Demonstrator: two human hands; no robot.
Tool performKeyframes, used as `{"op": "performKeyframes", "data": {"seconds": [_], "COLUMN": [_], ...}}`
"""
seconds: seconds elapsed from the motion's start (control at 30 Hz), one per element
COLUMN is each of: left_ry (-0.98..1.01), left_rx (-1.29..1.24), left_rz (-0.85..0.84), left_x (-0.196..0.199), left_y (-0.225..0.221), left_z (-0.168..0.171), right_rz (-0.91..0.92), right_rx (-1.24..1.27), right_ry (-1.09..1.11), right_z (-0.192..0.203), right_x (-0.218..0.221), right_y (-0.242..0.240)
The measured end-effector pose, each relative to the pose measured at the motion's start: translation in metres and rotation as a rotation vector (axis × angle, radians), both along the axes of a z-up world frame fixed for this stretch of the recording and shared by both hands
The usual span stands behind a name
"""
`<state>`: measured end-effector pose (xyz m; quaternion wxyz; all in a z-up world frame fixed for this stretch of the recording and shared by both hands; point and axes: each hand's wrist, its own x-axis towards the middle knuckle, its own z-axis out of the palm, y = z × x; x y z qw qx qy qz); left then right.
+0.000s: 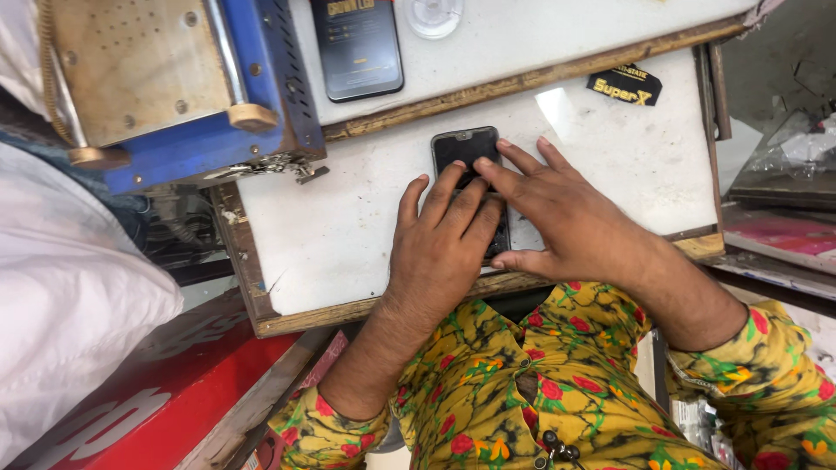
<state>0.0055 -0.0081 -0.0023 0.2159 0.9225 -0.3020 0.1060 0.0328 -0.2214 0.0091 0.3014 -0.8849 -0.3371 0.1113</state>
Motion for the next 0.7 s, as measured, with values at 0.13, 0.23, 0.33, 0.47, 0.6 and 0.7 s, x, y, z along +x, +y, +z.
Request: {"op": "performKeyframes", "data": {"seconds": [0.13, 0.23, 0.33, 0.47, 0.6, 0.7], "left_ry": [0.075, 0.141, 0.176, 0.227, 0.254, 0.242], "left_rx": [-0.045, -0.072, -0.072, -0.103, -0.07, -0.048], "left_rz": [-0.068, -0.098, -0.126, -0.146, -0.178, -0.188], "left_x": [0.0, -0.002, -0.004, -0.007, -0.008, -0.009], "left_y": [0.007, 0.017, 0.024, 0.028, 0.033, 0.036], "left_z": [-0.009, -0.012, -0.015, -0.02, -0.021, -0.021], "right_rz": [0.018, 0.028, 0.057, 0.047, 0.026, 0.036], "right_rx": [-0.102, -0.13, -0.158, -0.198, -0.224, -0.229], "right_ry": [-0.052, -0.073, -0.107, -0.144, -0.166, -0.18], "right_z": [-0.006, -0.008, -0.007, -0.008, -0.012, -0.012], "right_x": [0.0, 0.002, 0.004, 0.002, 0.0, 0.001], "right_y": [0.001, 0.0, -0.001, 0.003, 0.003, 0.002]}}
